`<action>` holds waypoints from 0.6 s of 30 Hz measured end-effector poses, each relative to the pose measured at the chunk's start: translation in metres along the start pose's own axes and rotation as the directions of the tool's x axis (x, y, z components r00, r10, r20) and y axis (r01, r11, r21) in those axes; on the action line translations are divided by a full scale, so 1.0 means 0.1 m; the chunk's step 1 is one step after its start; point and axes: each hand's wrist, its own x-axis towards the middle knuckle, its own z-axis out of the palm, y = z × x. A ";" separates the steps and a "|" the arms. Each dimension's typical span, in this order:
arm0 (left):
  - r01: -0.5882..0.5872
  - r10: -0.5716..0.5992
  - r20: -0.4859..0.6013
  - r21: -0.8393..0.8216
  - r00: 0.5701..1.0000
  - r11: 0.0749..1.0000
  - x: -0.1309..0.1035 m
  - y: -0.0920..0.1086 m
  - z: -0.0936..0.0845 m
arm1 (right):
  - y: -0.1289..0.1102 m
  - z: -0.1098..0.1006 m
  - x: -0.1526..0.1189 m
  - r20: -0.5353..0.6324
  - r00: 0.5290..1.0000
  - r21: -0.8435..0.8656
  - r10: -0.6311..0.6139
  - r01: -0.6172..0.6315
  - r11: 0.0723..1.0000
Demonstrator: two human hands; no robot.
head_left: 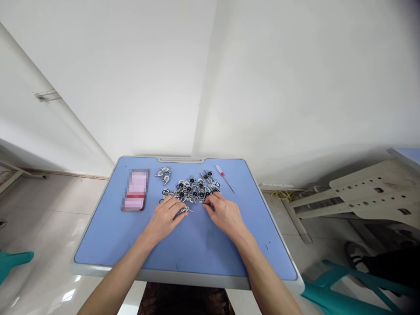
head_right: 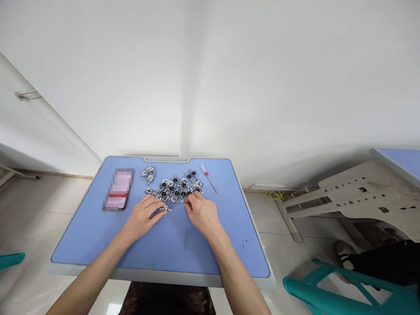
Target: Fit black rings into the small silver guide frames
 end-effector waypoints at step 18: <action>-0.013 0.008 0.136 0.041 0.991 0.999 -0.01 0.03 0.02 | -0.04 0.00 -0.02 0.004 1.000 0.213 0.017 -0.017 0.977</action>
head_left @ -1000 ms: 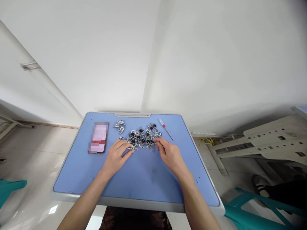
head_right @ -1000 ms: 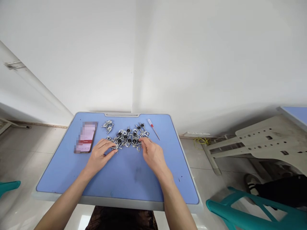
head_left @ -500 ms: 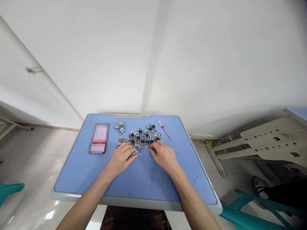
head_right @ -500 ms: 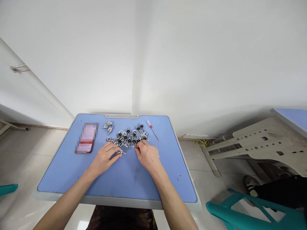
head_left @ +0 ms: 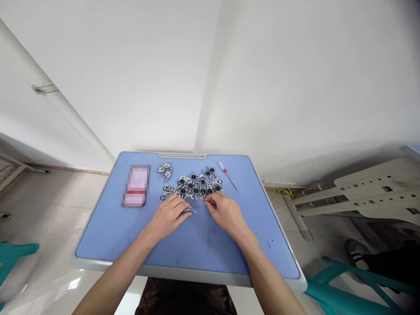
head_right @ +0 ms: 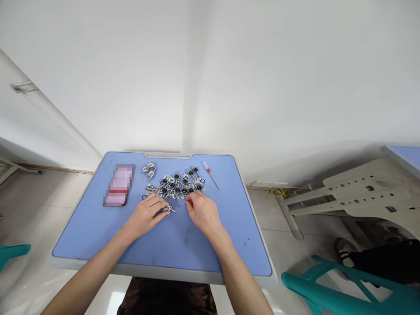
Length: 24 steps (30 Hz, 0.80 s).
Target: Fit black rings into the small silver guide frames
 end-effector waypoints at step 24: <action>0.031 -0.040 0.140 0.069 0.989 0.997 0.01 -0.03 0.04 | -0.18 0.14 -0.05 0.069 0.959 0.169 -0.276 0.262 0.950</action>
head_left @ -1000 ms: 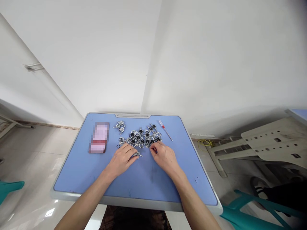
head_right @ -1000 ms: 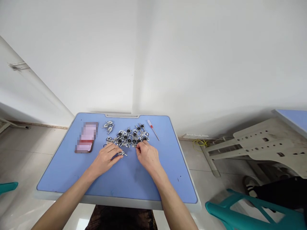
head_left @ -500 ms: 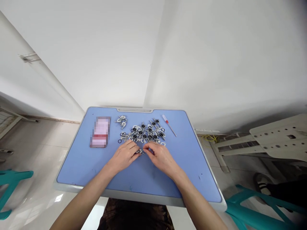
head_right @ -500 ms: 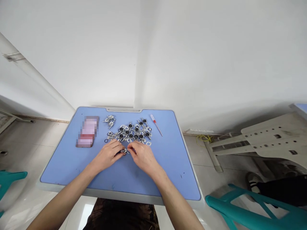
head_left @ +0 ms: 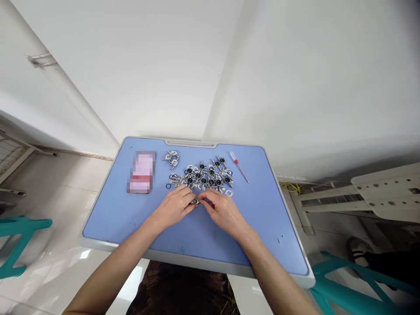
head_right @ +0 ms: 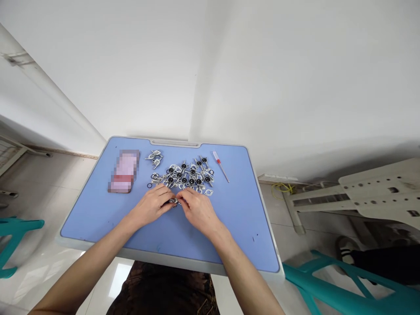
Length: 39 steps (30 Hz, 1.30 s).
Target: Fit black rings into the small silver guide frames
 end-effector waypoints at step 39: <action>-0.001 0.001 -0.004 -0.024 1.000 1.000 0.01 0.01 -0.03 | 0.04 -0.08 -0.07 0.062 0.980 -0.140 -0.188 0.195 0.971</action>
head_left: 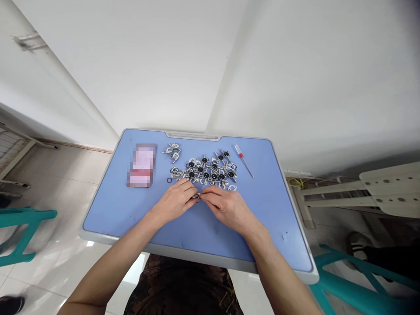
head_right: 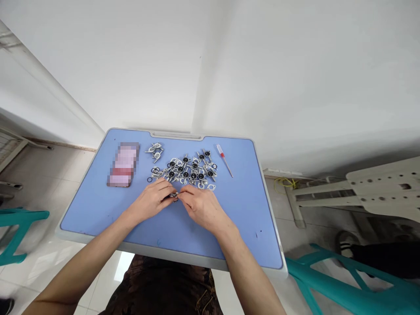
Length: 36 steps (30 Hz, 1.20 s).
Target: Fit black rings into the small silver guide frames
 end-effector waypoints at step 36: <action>-0.001 0.001 -0.005 -0.023 1.000 1.000 0.03 0.00 -0.03 | 0.00 -0.10 0.08 -0.173 0.867 0.870 0.467 -0.087 0.485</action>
